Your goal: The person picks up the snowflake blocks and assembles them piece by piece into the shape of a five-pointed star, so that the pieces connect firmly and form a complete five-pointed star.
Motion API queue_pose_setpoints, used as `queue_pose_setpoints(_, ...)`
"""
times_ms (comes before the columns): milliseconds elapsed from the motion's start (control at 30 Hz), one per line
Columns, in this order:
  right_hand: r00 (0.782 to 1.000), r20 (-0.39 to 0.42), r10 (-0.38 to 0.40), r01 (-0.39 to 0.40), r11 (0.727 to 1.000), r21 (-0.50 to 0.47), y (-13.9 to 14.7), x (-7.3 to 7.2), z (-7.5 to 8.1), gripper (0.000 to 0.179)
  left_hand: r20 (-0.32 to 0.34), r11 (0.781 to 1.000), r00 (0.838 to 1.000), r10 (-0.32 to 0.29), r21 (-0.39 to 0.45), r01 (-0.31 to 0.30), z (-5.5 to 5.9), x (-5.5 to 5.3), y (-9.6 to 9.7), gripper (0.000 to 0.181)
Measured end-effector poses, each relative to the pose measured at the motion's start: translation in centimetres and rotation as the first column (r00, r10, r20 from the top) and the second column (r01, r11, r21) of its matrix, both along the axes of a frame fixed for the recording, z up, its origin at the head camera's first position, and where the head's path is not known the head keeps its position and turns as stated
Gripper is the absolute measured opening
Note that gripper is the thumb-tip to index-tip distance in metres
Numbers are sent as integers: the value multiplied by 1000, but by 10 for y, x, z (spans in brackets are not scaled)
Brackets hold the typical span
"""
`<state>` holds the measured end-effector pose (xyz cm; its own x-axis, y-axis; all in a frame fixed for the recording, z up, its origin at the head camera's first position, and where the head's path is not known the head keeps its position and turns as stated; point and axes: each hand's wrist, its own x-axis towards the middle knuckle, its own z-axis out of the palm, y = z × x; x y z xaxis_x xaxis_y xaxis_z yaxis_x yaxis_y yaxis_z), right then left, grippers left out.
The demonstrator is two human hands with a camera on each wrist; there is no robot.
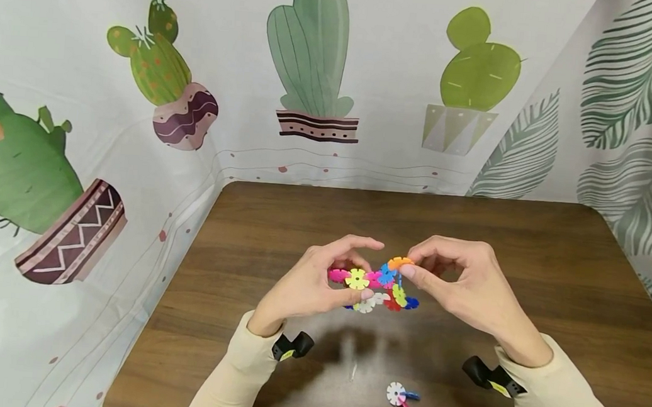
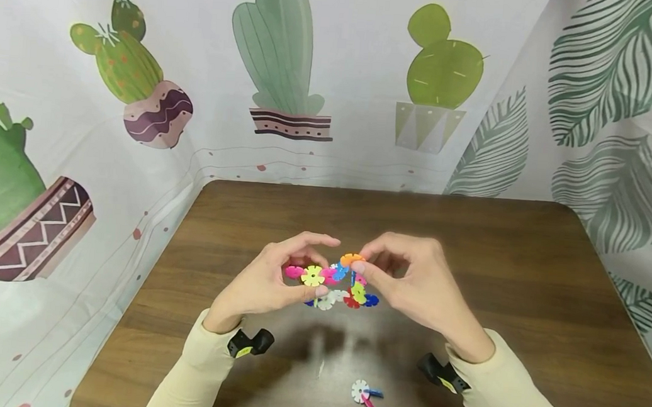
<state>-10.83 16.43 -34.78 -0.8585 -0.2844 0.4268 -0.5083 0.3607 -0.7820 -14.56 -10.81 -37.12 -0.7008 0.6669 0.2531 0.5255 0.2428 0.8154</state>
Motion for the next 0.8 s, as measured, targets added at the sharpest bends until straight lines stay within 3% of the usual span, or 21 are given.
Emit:
queue_pose_setpoints(200, 1000, -16, -1, 1, 1000, -1, -4, -1, 5, 26, -15, 999, 999, -33, -31, 33, 1, -2, -3, 67)
queue_pose_setpoints(333, 999, -52, 0, 0, 1000, 6, -7, -3, 5, 26, -30, 999, 999, -21, -29, 20, -1, -2, -2, 64)
queue_pose_setpoints(633, 995, -91, 29, -26, 999, 38, -12, -6, 5, 28, -84, 994, 994, 71, 88, -64, -5, 6, 12, 49)
queue_pose_setpoints(800, 995, -84, 44, -41, 998, 44, -14, -6, 5, 28, -75, 990, 993, 96, 112, -87, -6, 9, 16, 44)
